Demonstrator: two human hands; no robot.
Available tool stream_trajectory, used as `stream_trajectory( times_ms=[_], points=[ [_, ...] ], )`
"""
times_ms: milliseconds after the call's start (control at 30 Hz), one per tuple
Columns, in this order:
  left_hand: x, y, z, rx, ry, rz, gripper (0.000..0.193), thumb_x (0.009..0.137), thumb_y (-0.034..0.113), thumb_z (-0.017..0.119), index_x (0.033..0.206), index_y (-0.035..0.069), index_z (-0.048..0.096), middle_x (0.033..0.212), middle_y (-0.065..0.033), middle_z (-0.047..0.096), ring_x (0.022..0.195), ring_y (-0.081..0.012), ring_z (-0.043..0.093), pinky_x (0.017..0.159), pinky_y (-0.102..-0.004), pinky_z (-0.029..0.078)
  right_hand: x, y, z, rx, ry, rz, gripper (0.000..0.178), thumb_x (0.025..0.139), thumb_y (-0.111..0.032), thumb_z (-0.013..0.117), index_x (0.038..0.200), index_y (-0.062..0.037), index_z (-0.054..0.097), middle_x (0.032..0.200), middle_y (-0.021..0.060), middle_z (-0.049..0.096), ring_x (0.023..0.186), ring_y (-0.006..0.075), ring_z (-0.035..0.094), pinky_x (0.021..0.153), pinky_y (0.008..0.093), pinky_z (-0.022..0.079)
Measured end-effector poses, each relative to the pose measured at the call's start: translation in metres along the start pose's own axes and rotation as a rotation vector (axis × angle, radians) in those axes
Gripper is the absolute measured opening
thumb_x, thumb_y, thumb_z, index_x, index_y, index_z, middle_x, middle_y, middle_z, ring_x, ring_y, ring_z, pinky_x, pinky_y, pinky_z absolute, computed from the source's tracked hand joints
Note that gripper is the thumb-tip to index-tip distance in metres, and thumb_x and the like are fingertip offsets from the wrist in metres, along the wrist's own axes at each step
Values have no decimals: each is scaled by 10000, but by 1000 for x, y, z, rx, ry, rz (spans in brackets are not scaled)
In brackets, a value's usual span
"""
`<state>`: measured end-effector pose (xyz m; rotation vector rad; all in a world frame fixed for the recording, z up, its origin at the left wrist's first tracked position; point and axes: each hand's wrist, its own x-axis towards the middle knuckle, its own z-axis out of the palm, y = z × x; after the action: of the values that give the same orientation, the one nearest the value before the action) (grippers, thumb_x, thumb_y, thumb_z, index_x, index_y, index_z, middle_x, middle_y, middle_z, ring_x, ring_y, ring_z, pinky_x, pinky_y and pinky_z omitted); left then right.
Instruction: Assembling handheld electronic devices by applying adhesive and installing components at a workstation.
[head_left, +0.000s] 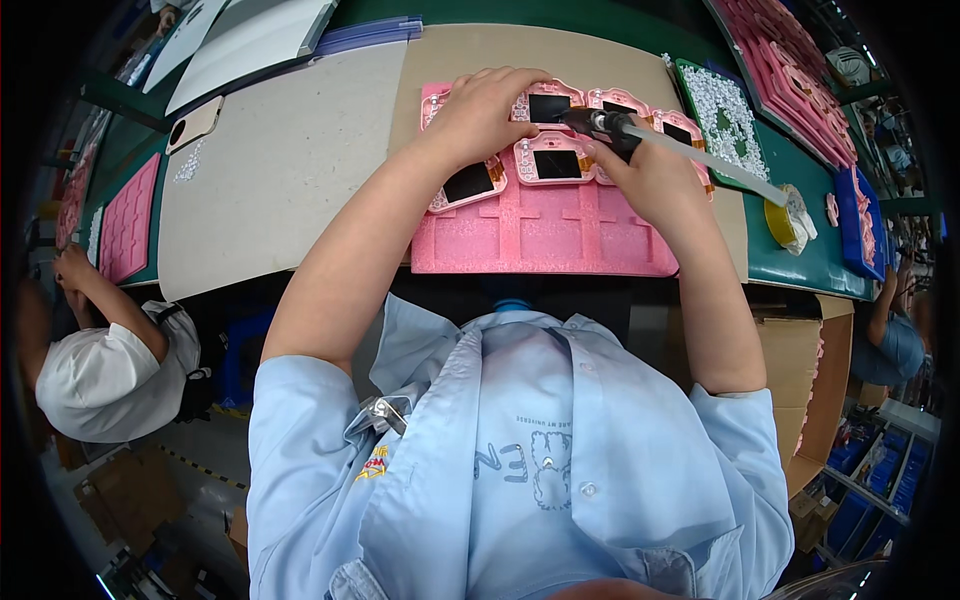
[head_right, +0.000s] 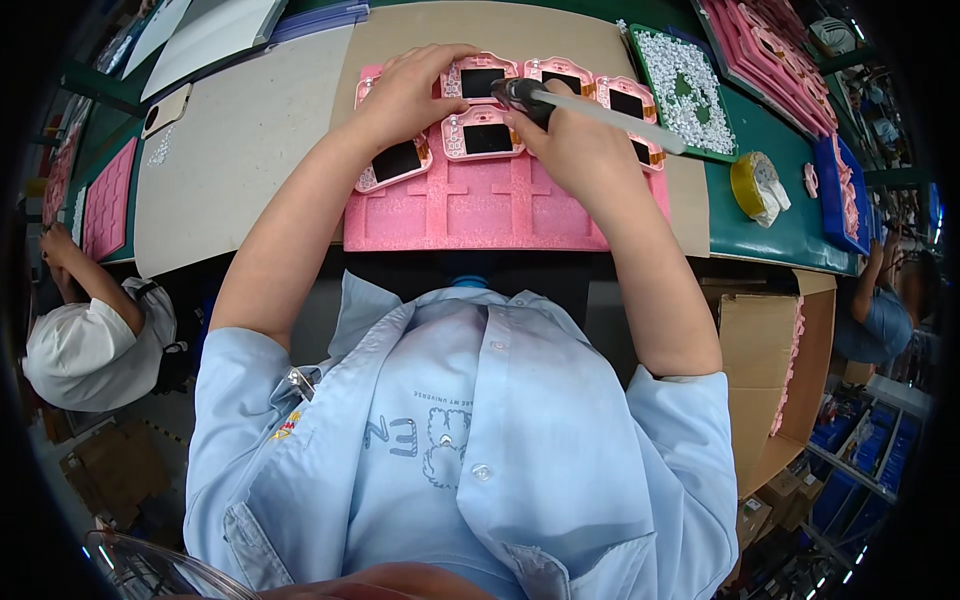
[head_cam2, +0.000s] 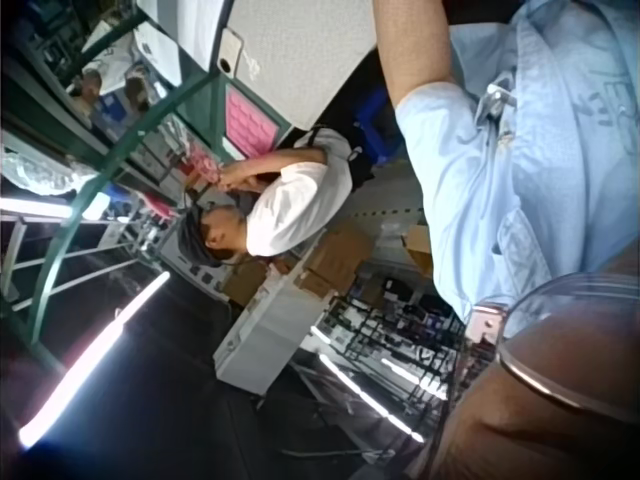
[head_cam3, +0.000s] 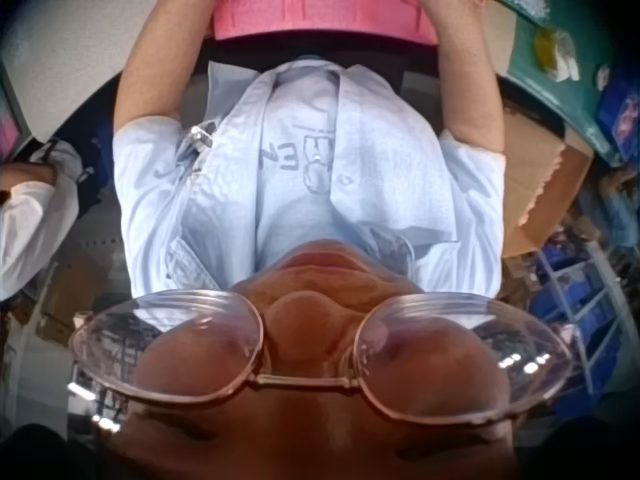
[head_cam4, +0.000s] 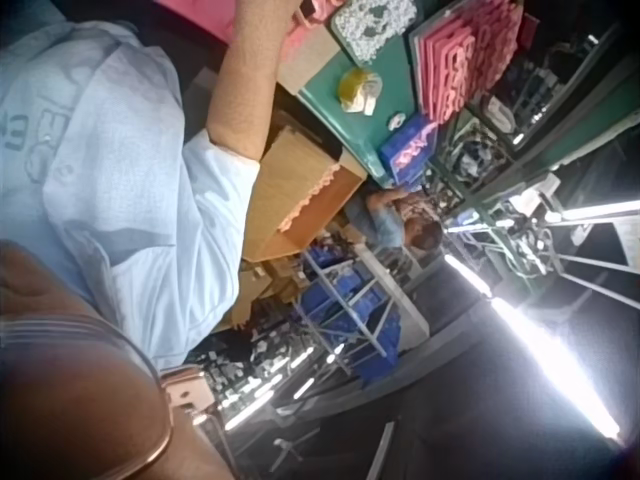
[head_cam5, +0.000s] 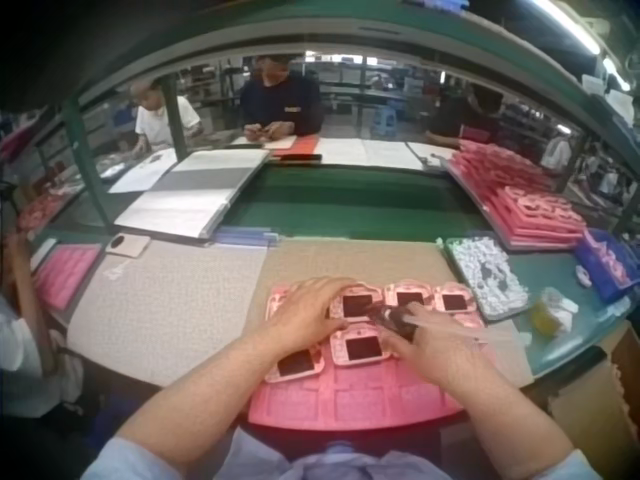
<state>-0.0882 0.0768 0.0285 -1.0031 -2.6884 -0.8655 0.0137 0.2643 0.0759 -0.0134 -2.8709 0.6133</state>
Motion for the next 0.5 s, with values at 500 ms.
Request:
stream_trajectory(
  times_ms=[500],
  points=[
    [22,17,4,93,-73,163,517,822,217,626,1320,162,495,1249,-64,587,1205,-234,495,1030,-399,328,-10,68,-45,834,-45,383,344,879,-298,625,818,39,664,680,95,647,555,110,579,511,193,463]
  ],
)
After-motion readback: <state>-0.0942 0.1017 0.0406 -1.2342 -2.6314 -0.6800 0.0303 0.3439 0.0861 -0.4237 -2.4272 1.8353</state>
